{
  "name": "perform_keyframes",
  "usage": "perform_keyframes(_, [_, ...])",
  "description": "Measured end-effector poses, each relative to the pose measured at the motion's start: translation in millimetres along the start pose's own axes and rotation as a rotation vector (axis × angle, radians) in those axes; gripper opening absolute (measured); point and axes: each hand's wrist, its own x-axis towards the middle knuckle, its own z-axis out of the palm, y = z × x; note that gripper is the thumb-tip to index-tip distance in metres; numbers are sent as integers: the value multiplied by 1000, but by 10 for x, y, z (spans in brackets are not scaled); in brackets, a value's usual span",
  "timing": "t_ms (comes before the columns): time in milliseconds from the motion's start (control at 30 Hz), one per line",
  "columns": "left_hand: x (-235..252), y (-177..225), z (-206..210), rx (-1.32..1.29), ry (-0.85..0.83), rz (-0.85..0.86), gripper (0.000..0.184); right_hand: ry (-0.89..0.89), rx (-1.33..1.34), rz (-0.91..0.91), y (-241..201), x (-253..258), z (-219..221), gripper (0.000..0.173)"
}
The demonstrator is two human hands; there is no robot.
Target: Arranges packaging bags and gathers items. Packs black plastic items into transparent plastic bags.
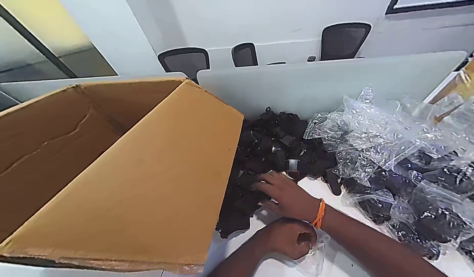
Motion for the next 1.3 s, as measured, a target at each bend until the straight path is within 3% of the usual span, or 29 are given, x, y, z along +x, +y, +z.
perform_keyframes(100, [-9, 37, -11, 35, -19, -48, 19, -141, -67, 94, -109, 200, 51, 50])
perform_keyframes(200, [9, -56, 21, 22, 11, 18, 16, -192, -88, 136, 1, 276, 166, 32])
perform_keyframes(333, [57, -231, 74, 21, 111, 166, 13, 146, 216, 149, 263, 148, 72, 25])
perform_keyframes(500, [72, -239, 101, 72, 288, 130, 13, 500, 788, 310, 345, -153, -438, 19])
perform_keyframes(600, [67, -191, 104, 39, 386, 56, 13, 600, 1054, 508, 360, -431, -664, 16])
perform_keyframes(733, [112, -123, 145, -123, 494, -108, 24, 693, 1420, 740, 324, -795, -697, 27])
perform_keyframes(967, [151, -179, 183, -439, 651, -218, 26, 781, 1583, 870, 249, -1170, -311, 27])
perform_keyframes(1133, [161, -215, 179, -422, 684, -198, 19, 698, 1505, 799, 314, -1286, -167, 22])
perform_keyframes(1200, [148, -230, 172, -321, 705, -184, 19, 574, 1432, 602, 396, -1375, -114, 15])
perform_keyframes(1300, [139, -291, 166, -138, 754, -124, 22, 399, 1125, 286, 463, -1451, -17, 17])
